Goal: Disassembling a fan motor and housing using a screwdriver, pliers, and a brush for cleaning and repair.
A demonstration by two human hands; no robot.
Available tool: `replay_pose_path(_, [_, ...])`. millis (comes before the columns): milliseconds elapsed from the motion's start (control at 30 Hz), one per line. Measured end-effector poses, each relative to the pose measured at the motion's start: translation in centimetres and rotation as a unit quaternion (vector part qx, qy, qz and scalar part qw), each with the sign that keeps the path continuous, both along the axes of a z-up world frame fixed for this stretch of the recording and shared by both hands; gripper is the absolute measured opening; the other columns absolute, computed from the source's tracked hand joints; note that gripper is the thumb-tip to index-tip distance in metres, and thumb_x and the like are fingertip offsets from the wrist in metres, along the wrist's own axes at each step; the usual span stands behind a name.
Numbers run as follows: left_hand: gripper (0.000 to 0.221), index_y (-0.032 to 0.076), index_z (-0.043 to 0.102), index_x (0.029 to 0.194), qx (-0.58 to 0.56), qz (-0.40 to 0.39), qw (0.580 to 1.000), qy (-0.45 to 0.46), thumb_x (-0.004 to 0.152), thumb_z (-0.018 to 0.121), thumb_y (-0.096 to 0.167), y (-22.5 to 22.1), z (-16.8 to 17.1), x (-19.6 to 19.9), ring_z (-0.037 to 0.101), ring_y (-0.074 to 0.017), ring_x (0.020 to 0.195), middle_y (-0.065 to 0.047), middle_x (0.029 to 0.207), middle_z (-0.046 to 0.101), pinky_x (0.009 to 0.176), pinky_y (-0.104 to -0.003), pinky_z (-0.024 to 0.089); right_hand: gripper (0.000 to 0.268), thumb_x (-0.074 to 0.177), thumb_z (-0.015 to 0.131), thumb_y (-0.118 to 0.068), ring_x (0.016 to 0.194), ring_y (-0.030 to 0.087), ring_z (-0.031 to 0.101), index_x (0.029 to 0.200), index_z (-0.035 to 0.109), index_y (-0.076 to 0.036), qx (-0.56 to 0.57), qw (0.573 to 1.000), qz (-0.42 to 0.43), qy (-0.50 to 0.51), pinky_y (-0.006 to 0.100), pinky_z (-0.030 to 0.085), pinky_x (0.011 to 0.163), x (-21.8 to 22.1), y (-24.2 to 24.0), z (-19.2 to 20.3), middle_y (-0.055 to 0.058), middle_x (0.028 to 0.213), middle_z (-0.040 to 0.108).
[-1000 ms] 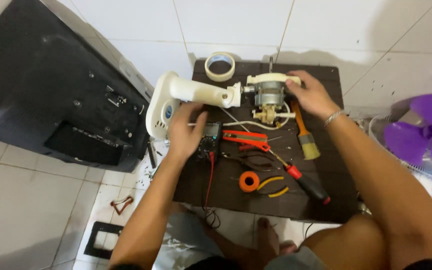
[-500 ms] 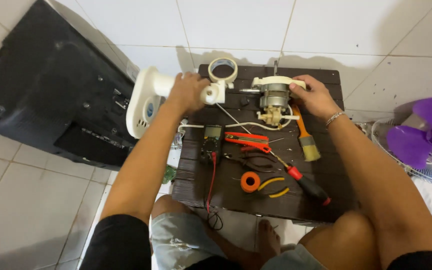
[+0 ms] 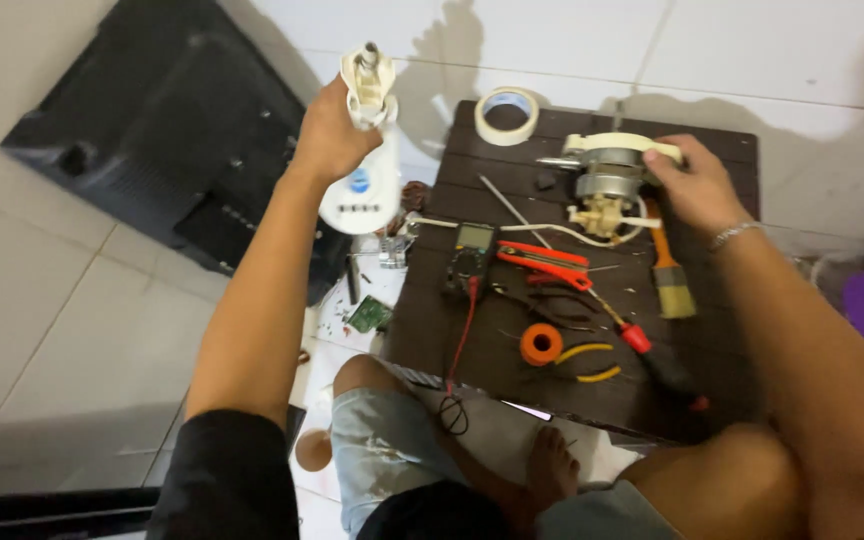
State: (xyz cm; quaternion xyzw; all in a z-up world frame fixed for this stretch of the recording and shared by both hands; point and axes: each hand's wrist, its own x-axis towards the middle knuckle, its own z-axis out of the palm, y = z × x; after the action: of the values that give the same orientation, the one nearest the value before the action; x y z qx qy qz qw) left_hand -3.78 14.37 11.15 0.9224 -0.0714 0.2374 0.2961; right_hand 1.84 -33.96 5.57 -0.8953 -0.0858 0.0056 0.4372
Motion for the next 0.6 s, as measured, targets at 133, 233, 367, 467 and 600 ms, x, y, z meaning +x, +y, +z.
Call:
replay_pose_path(133, [0.057, -0.002, 0.060, 0.124, -0.103, 0.031, 0.994, 0.012, 0.069, 0.075, 0.000, 1.8, -1.6, 1.3, 0.070, -0.0323, 0.097, -0.016, 0.109, 0.072, 0.090, -0.038, 0.055, 0.044, 0.108, 0.057, -0.032, 0.116, 0.030, 0.058, 0.139, 0.055, -0.001, -0.025, 0.999, -0.013, 0.031, 0.043, 0.047, 0.096, -1.2, 0.2, 1.3, 0.019, 0.131, 0.062])
replay_pose_path(233, [0.062, 0.001, 0.058, 0.127, -0.164, 0.021, 0.986, -0.025, 0.067, 0.076, -0.002, 3.3, -4.8, 3.0, 0.067, -0.0325, 0.104, -0.015, 0.115, 0.068, 0.096, -0.039, 0.053, 0.043, 0.111, 0.056, -0.031, 0.104, 0.028, 0.058, 0.139, 0.057, 0.002, -0.027, 1.000, 0.012, 0.004, 0.040, 0.047, 0.087, -1.0, -0.6, 0.5, 0.020, 0.122, 0.063])
replay_pose_path(367, [0.068, 0.000, 0.059, 0.127, -0.154, 0.066, 0.985, 0.042, 0.064, 0.085, 0.001, 4.7, -9.1, 4.8, 0.071, -0.0327, 0.099, -0.017, 0.112, 0.071, 0.093, -0.040, 0.057, 0.043, 0.112, 0.055, -0.031, 0.101, 0.028, 0.057, 0.143, 0.056, 0.000, -0.038, 0.999, -0.012, 0.017, 0.041, 0.046, 0.083, -1.3, -0.3, 0.8, 0.019, 0.122, 0.062])
replay_pose_path(467, [0.074, 0.004, 0.058, 0.134, -0.177, 0.080, 0.979, 0.066, 0.064, 0.082, -0.001, 4.7, -11.2, 4.9, 0.070, -0.0319, 0.107, -0.015, 0.118, 0.071, 0.097, -0.039, 0.055, 0.043, 0.114, 0.056, -0.030, 0.103, 0.030, 0.057, 0.143, 0.057, 0.001, -0.054, 0.998, -0.006, -0.004, 0.042, 0.046, 0.084, -0.6, -1.0, -0.5, 0.020, 0.122, 0.063])
replay_pose_path(600, [0.061, 0.008, 0.060, 0.128, -0.225, 0.124, 0.961, 0.104, 0.069, 0.076, 0.000, 3.9, -12.9, 5.3, 0.072, -0.0296, 0.104, -0.012, 0.112, 0.074, 0.094, -0.037, 0.056, 0.039, 0.114, 0.057, -0.027, 0.102, 0.028, 0.055, 0.142, 0.059, 0.001, -0.041, 0.999, 0.006, -0.021, 0.040, 0.044, 0.084, 0.0, -2.0, -1.4, 0.018, 0.121, 0.062])
